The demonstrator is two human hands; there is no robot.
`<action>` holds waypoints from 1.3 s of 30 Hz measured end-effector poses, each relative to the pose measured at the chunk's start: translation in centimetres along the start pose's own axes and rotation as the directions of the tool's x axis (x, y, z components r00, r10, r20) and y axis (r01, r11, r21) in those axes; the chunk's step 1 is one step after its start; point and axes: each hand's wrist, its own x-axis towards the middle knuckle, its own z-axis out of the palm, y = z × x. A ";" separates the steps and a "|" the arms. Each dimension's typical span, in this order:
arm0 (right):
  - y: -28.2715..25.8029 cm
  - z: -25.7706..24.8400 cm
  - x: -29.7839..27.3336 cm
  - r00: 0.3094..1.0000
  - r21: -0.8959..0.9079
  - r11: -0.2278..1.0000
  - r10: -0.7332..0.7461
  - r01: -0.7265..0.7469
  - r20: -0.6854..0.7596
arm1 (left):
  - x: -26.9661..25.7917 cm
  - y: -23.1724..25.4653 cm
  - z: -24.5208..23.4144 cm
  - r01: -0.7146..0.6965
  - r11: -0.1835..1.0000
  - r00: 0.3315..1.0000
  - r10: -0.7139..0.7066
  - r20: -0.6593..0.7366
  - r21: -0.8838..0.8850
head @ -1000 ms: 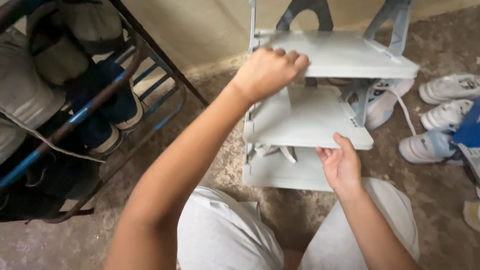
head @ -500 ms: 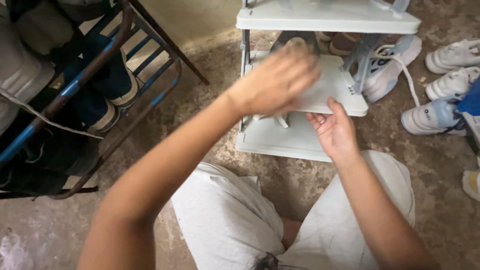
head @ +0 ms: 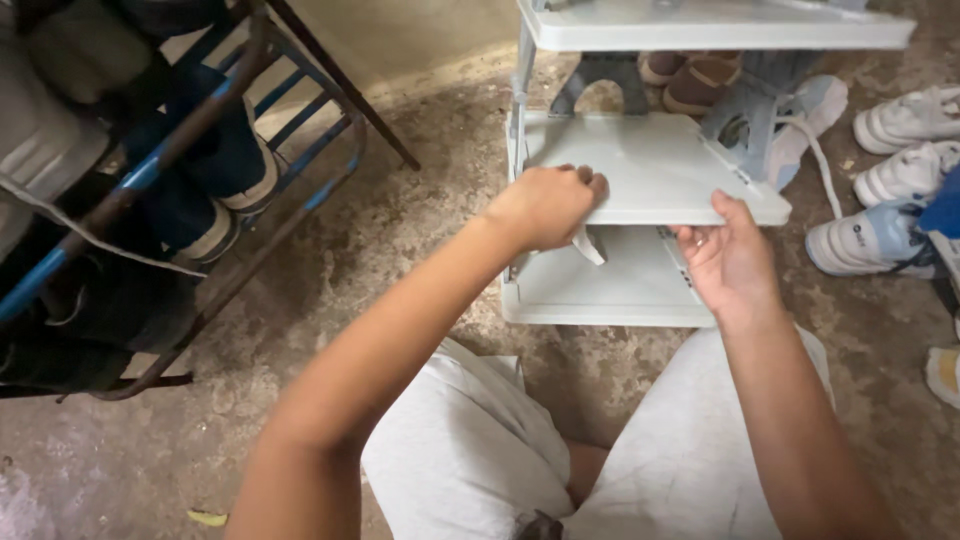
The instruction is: The person assembles a white plastic shoe rack by unfolding and locking the hinges on each tier. After assembling the rack, the person opens a blue shoe box, removes a pair of shoes, and wipes the box with a white cloth.
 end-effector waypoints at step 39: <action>18.8 -1.5 10.7 0.931 -0.922 -0.251 0.293 0.295 0.218 | -2.1 -3.2 -0.5 0.081 0.992 0.993 -0.088 -0.074 -0.097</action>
